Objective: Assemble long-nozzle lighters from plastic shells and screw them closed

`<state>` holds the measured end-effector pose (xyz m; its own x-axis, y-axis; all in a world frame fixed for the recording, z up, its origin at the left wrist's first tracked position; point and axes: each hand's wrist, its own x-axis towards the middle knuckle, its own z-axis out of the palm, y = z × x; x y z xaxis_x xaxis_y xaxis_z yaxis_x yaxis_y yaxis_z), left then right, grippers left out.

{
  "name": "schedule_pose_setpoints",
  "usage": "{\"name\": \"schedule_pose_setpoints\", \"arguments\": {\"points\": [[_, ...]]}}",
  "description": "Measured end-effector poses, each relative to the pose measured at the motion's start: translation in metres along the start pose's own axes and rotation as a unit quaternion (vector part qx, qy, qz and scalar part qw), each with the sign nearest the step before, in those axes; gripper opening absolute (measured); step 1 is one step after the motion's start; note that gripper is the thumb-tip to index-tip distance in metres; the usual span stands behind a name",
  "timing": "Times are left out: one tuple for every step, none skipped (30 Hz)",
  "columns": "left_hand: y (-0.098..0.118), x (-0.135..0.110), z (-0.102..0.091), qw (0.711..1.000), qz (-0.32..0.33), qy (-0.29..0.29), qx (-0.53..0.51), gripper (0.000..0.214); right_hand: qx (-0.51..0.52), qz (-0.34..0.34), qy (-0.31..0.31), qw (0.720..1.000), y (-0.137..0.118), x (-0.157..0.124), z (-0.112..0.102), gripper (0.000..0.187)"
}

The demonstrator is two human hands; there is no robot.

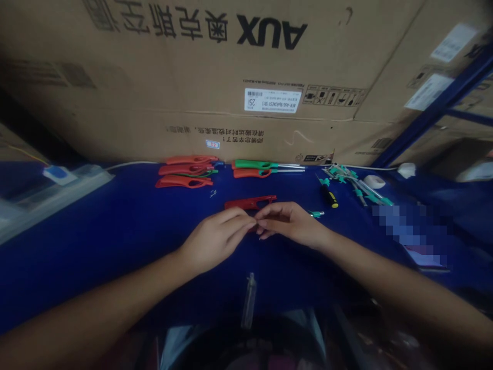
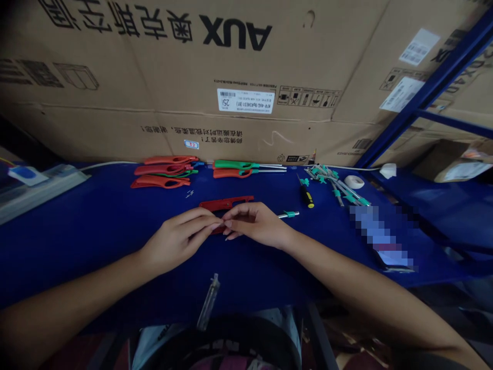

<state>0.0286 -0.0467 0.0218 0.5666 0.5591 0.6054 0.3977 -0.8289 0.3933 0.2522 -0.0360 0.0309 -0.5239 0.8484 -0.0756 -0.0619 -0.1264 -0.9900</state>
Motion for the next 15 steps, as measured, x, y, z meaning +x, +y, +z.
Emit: {"name": "schedule_pose_setpoints", "arguments": {"points": [[-0.002,0.0,0.001,1.0,-0.003,-0.001,0.01,0.017,-0.031,-0.017,0.013,0.999,0.001,0.0,0.0,0.026],[-0.003,0.0,0.002,1.0,-0.005,-0.001,0.018,0.017,-0.062,-0.033,0.027,0.997,0.003,0.001,0.001,0.026],[-0.004,0.0,0.003,1.0,-0.005,-0.001,0.024,0.017,-0.093,-0.049,0.041,0.994,0.004,0.001,0.0,0.026],[-0.005,0.001,0.003,1.0,-0.003,-0.005,0.03,0.018,-0.123,-0.063,0.053,0.989,0.006,0.001,-0.001,0.025],[-0.006,0.001,0.003,0.999,-0.001,-0.01,0.035,0.019,-0.15,-0.079,0.062,0.984,0.006,0.001,-0.003,0.023],[-0.006,0.001,0.003,0.999,0.002,-0.016,0.04,0.019,-0.174,-0.097,0.069,0.978,0.007,0.001,-0.005,0.021],[-0.006,0.001,0.003,0.999,0.003,-0.023,0.044,0.02,-0.195,-0.115,0.074,0.971,0.006,0.001,-0.007,0.02],[-0.006,0.001,0.002,0.998,0.002,-0.032,0.047,0.02,-0.215,-0.132,0.075,0.965,0.005,0.0,-0.008,0.018],[-0.005,0.001,0.001,0.998,0.0,-0.039,0.049,0.02,-0.237,-0.153,0.073,0.957,0.003,-0.002,-0.009,0.018],[-0.005,0.002,0.0,0.998,-0.003,-0.045,0.05,0.019,-0.26,-0.179,0.062,0.947,0.0,-0.004,-0.008,0.018],[-0.005,0.002,-0.001,0.998,-0.007,-0.049,0.048,0.019,-0.283,-0.209,0.035,0.935,-0.002,-0.007,-0.005,0.018],[-0.005,0.002,-0.002,0.998,-0.012,-0.051,0.045,0.018,-0.304,-0.246,-0.002,0.92,-0.004,-0.011,-0.001,0.018],[-0.006,0.002,-0.002,0.998,-0.016,-0.049,0.042,0.017,-0.321,-0.282,-0.061,0.902,-0.005,-0.014,0.004,0.018],[-0.006,0.002,-0.002,0.998,-0.019,-0.044,0.04,0.017,-0.327,-0.311,-0.126,0.883,-0.005,-0.018,0.011,0.025],[-0.007,0.003,-0.002,0.998,-0.024,-0.038,0.04,0.017,-0.337,-0.335,-0.173,0.863,-0.004,-0.022,0.018,0.033]]}}
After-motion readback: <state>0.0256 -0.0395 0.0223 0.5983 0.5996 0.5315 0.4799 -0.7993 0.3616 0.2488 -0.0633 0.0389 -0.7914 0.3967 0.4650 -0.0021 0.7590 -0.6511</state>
